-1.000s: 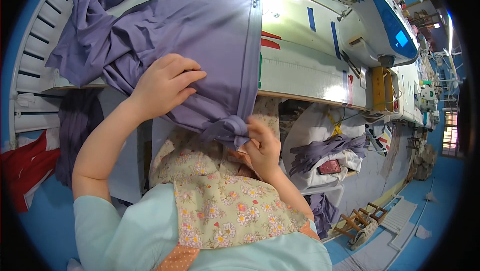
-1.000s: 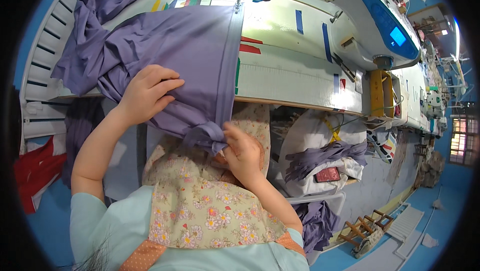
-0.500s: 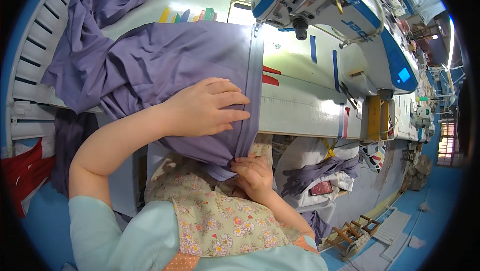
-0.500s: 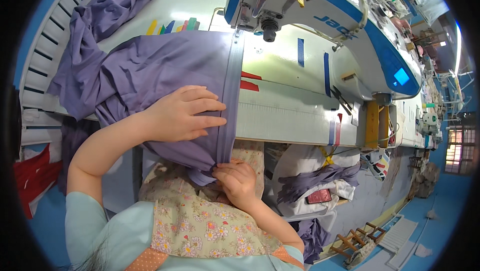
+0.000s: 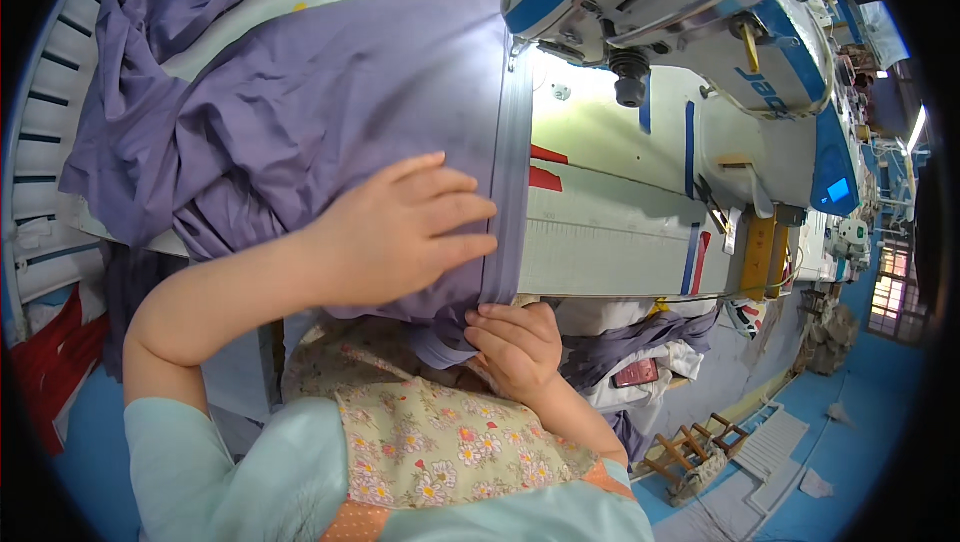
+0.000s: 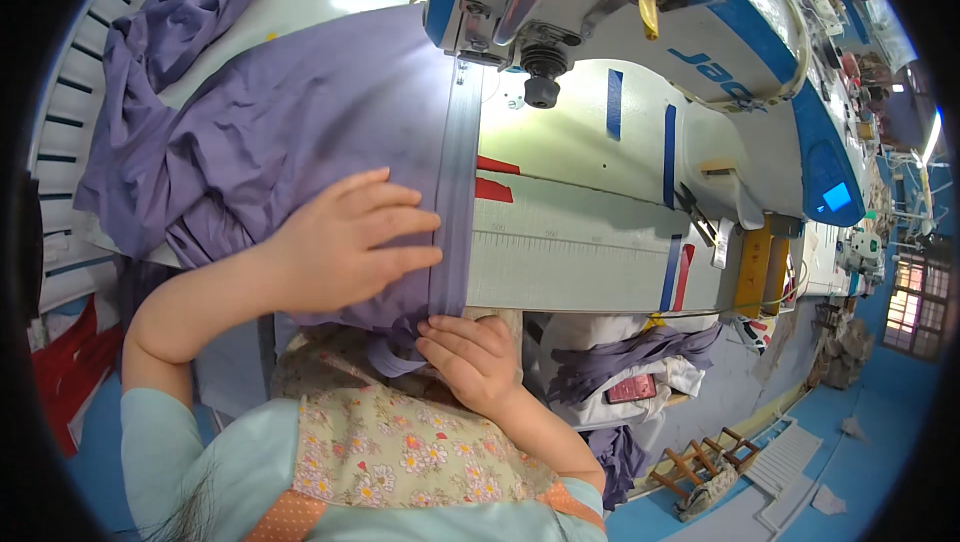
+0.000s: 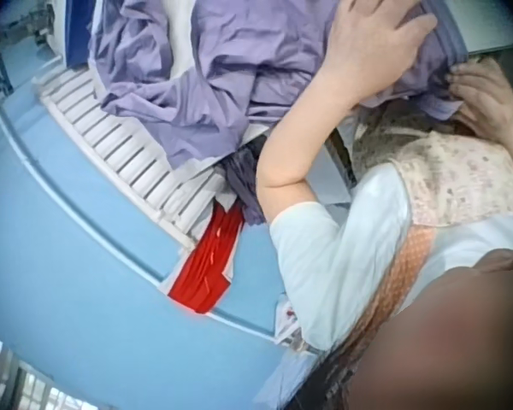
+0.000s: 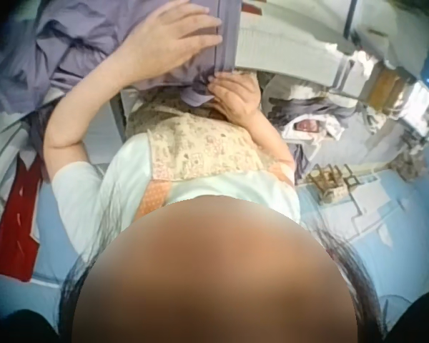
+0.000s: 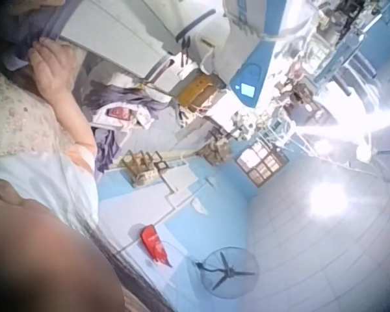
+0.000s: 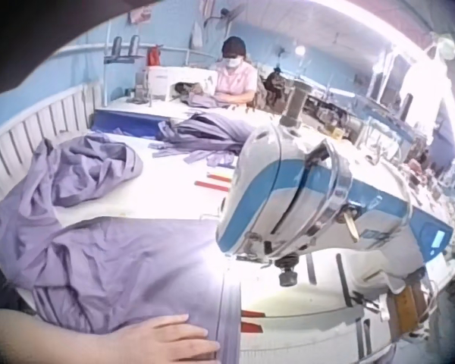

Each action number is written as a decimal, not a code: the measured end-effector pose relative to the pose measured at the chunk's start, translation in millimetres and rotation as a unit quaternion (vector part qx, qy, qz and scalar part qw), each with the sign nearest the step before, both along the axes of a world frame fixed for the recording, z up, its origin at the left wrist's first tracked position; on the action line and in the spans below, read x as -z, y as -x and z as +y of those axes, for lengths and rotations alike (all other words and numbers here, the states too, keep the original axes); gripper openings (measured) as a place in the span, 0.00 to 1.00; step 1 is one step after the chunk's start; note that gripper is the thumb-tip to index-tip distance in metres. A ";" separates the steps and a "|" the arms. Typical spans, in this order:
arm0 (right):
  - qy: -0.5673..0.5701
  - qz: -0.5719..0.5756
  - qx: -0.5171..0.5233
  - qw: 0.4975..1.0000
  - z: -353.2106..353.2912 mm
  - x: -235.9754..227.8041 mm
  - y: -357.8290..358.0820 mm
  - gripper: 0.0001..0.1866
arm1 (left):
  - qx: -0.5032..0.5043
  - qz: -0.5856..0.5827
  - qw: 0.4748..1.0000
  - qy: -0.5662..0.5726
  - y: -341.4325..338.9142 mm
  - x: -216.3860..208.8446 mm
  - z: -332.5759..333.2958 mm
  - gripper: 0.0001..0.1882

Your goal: Sewing a zipper and assembling fabric components of a purple garment using an industrial sewing machine.

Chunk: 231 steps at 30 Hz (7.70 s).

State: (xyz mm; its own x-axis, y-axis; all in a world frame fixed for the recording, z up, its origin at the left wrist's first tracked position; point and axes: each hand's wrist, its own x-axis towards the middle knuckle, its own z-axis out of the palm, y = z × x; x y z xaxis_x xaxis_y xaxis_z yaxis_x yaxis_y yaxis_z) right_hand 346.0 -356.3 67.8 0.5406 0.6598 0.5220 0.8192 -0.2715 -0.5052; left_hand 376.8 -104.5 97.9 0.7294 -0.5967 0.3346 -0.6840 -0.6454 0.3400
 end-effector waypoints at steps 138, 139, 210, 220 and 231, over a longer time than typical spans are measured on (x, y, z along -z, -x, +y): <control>-0.029 -0.092 0.063 0.993 1.4 9.5 31.6 0.16 | -0.216 0.443 0.552 0.672 113.2 53.1 -91.8 0.17; -0.054 -0.087 0.056 0.993 -1.6 7.7 30.7 0.18 | -0.216 0.443 0.552 0.673 113.2 52.5 -91.4 0.17; 0.003 -0.132 0.012 0.991 5.8 -0.4 -22.4 0.09 | -0.220 0.460 0.618 0.598 121.9 46.4 -88.1 0.13; 0.007 -0.134 0.004 0.991 8.1 2.4 -23.4 0.19 | -0.206 0.478 0.589 0.618 119.5 40.5 -87.2 0.12; 0.012 -0.124 -0.013 0.992 16.7 -7.2 -35.3 0.11 | -0.188 0.629 0.589 0.471 114.5 10.7 -55.8 0.08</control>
